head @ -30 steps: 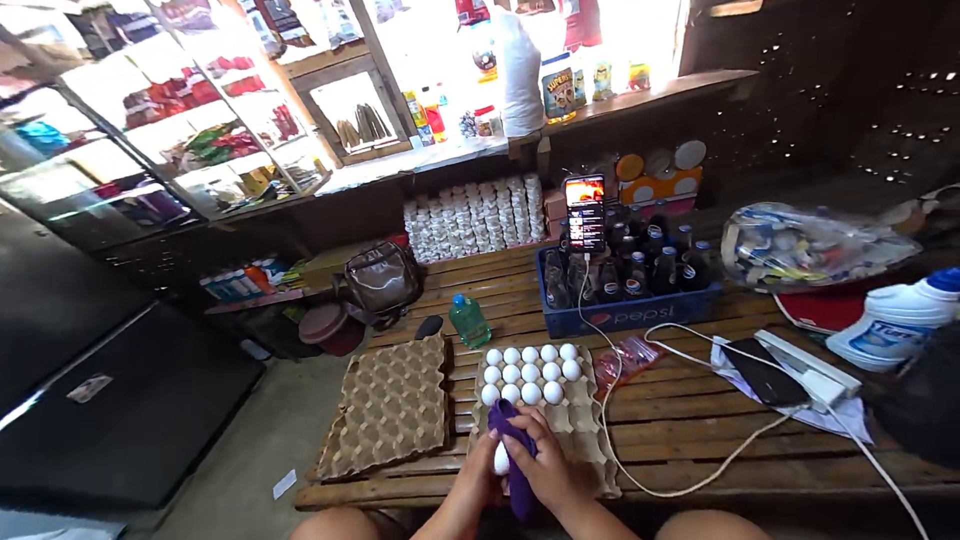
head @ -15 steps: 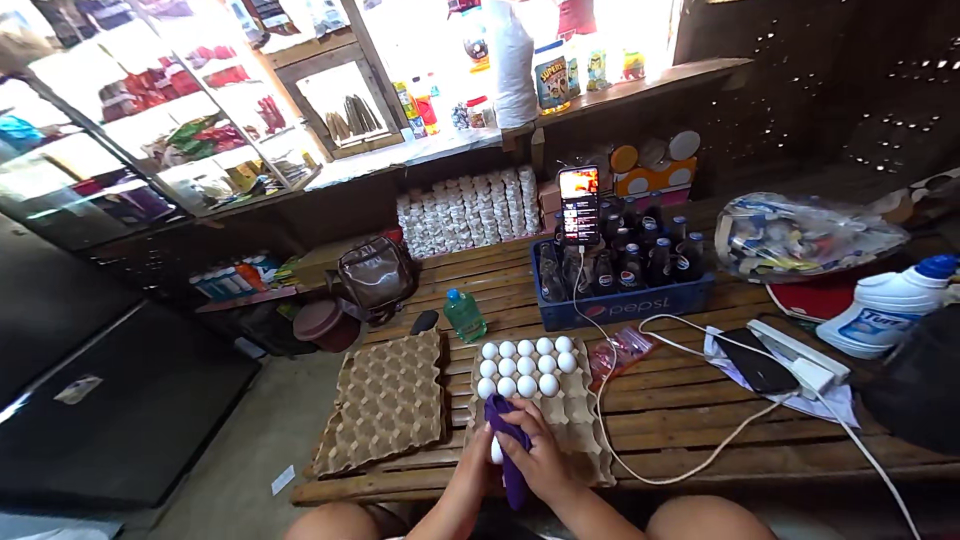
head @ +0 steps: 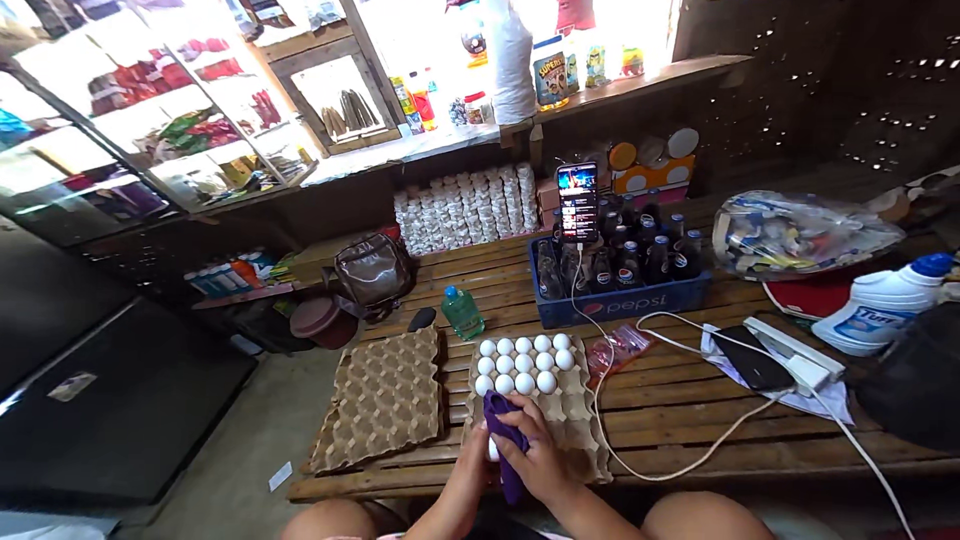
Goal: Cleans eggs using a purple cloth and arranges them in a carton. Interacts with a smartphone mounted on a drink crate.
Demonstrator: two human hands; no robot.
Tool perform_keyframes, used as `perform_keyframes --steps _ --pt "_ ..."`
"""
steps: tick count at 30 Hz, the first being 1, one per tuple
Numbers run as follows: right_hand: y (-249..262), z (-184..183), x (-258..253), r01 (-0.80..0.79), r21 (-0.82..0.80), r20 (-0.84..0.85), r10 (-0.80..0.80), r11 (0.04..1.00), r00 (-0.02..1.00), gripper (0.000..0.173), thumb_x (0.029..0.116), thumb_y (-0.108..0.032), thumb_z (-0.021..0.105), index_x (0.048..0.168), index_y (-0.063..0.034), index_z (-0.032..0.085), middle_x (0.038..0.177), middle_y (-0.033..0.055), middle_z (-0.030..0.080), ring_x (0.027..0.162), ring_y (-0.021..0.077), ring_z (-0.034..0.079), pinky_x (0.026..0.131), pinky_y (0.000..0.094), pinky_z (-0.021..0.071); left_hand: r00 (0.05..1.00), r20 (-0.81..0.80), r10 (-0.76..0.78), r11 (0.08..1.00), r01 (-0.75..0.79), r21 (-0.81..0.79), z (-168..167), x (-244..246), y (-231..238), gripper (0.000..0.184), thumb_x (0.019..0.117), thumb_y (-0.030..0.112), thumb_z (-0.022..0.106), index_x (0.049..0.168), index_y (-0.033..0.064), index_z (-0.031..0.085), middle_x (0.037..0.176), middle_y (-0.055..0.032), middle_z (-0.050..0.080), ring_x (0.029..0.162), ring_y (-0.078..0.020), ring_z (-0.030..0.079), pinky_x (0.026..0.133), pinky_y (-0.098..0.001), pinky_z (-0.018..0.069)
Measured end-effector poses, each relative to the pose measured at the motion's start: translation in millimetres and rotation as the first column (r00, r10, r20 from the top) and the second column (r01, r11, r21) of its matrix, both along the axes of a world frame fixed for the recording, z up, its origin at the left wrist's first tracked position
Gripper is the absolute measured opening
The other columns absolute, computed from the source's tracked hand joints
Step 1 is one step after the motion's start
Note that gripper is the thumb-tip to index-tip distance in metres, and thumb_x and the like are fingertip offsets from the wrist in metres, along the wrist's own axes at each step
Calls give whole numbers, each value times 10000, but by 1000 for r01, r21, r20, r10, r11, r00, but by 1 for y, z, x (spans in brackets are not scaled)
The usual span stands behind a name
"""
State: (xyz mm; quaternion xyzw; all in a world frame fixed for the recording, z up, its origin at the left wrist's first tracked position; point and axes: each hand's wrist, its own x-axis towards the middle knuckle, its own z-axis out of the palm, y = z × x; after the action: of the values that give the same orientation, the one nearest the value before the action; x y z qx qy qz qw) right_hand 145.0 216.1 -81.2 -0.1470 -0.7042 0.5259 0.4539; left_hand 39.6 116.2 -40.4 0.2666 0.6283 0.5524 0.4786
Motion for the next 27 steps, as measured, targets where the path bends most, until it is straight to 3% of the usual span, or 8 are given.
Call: perform_keyframes --steps 3,7,11,14,17,22,25,27 --pt "1 3 1 16 -83 37 -13 996 999 347 965 -355 654 1143 -64 721 1347 180 594 1303 237 535 1093 397 454 1000 -2 14 1000 -14 10 2 -1 1 535 1088 409 196 1341 36 484 1029 -90 690 866 -161 686 771 -349 583" --pt "0 5 2 -5 -64 31 7 998 999 379 993 -346 616 1176 -24 693 1359 215 572 1324 265 516 1111 413 437 988 68 141 985 -147 92 12 -1 7 593 1098 415 118 1152 63 592 849 -40 697 733 -124 668 676 -300 574" --pt "-6 -4 -4 -19 76 -39 22 997 999 311 975 -339 651 1133 -76 704 1372 201 567 1328 250 516 1109 406 446 965 141 221 959 -242 145 16 0 10 627 1105 436 95 1222 41 569 1014 -91 722 947 -193 707 838 -389 596" --pt "-3 -5 -4 1 96 -51 4 995 999 282 980 -336 646 1120 -97 701 1367 187 572 1325 230 519 1108 386 446 986 75 150 981 -158 111 9 3 6 619 1101 437 108 1296 27 529 1060 -93 721 980 -187 704 867 -396 591" --pt "0 1 0 7 -15 -10 -7 1000 1000 311 976 -325 645 1125 -59 708 1343 189 590 1307 230 531 1098 385 450 998 37 48 997 -50 64 -1 4 3 575 1091 430 192 1413 10 418 1145 -129 679 999 -203 695 863 -409 592" --pt "2 11 4 -15 -242 40 26 970 999 366 994 -260 585 1191 41 652 1344 230 569 1326 236 508 1123 361 417 998 39 57 995 -61 85 3 3 5 531 1089 417 212 1347 17 446 1056 -110 685 913 -184 699 814 -373 597" --pt "-1 7 2 -27 -158 38 34 987 999 353 984 -294 613 1173 0 669 1371 214 549 1337 249 496 1121 392 425 987 92 132 985 -140 98 12 4 10 640 1097 446 105 1218 31 576 955 -79 723 872 -164 702 797 -351 590" --pt "-4 6 0 -14 -43 17 15 999 1000 333 958 -299 659 1148 -28 700 1373 224 557 1331 276 507 1112 424 433 984 113 141 982 -153 109 13 2 10 675 1096 453 68 1235 28 573 1005 -88 728 942 -179 705 852 -379 588"
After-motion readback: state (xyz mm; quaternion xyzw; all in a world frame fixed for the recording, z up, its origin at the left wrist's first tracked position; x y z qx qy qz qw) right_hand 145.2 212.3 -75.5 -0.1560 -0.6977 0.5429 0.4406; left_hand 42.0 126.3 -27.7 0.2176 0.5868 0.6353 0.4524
